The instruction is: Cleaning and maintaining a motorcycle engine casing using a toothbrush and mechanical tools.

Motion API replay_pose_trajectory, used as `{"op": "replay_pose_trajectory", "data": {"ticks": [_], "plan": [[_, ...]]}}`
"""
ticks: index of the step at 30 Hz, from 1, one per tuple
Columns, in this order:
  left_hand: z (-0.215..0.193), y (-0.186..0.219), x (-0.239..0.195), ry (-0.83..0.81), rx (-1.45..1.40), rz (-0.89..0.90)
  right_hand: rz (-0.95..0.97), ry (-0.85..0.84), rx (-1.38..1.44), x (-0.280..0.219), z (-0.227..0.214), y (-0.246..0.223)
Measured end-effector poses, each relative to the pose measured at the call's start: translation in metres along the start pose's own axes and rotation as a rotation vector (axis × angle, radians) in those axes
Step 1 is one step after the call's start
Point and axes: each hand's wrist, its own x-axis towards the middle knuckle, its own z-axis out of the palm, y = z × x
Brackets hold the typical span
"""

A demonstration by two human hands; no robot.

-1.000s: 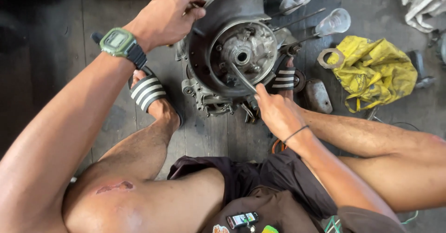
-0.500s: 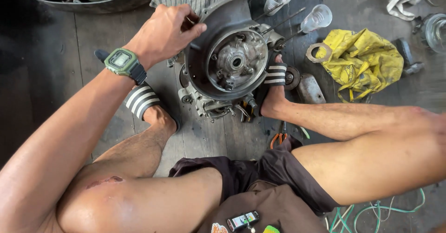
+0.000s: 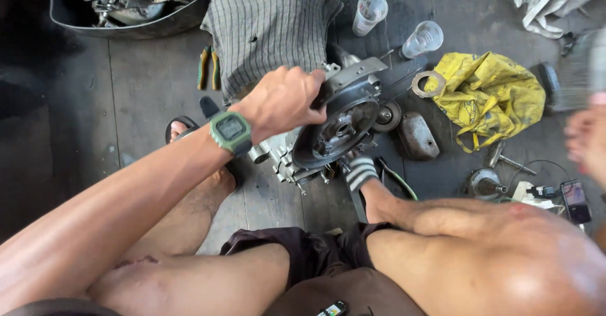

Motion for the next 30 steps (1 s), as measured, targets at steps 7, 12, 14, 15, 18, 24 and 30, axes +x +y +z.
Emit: {"op": "replay_pose_trajectory", "data": {"ticks": [7, 12, 14, 15, 18, 24, 30], "plan": [[-0.002, 0.028, -0.009, -0.061, 0.037, 0.077, 0.197, 0.001, 0.022, 0.053, 0.108, 0.073], [0.021, 0.041, -0.031, -0.022, 0.072, 0.253, 0.360, -0.111, 0.085, 0.060, 0.169, 0.121], [0.034, 0.045, -0.041, 0.128, 0.163, 0.358, 0.348, -0.151, -0.003, 0.061, 0.186, 0.130], [0.037, 0.040, -0.049, 0.120, 0.155, 0.353, 0.357, -0.160, -0.005, 0.064, 0.191, 0.129], [0.032, 0.030, -0.070, -0.038, 0.239, 0.433, 0.339, -0.206, -0.026, 0.066, 0.207, 0.119], [0.015, 0.036, -0.081, -0.091, 0.220, 0.363, 0.243, -0.332, -0.089, 0.073, 0.240, 0.080], [0.005, 0.031, -0.075, -0.133, 0.199, 0.394, 0.045, -0.466, -0.405, 0.088, 0.279, 0.061]]}}
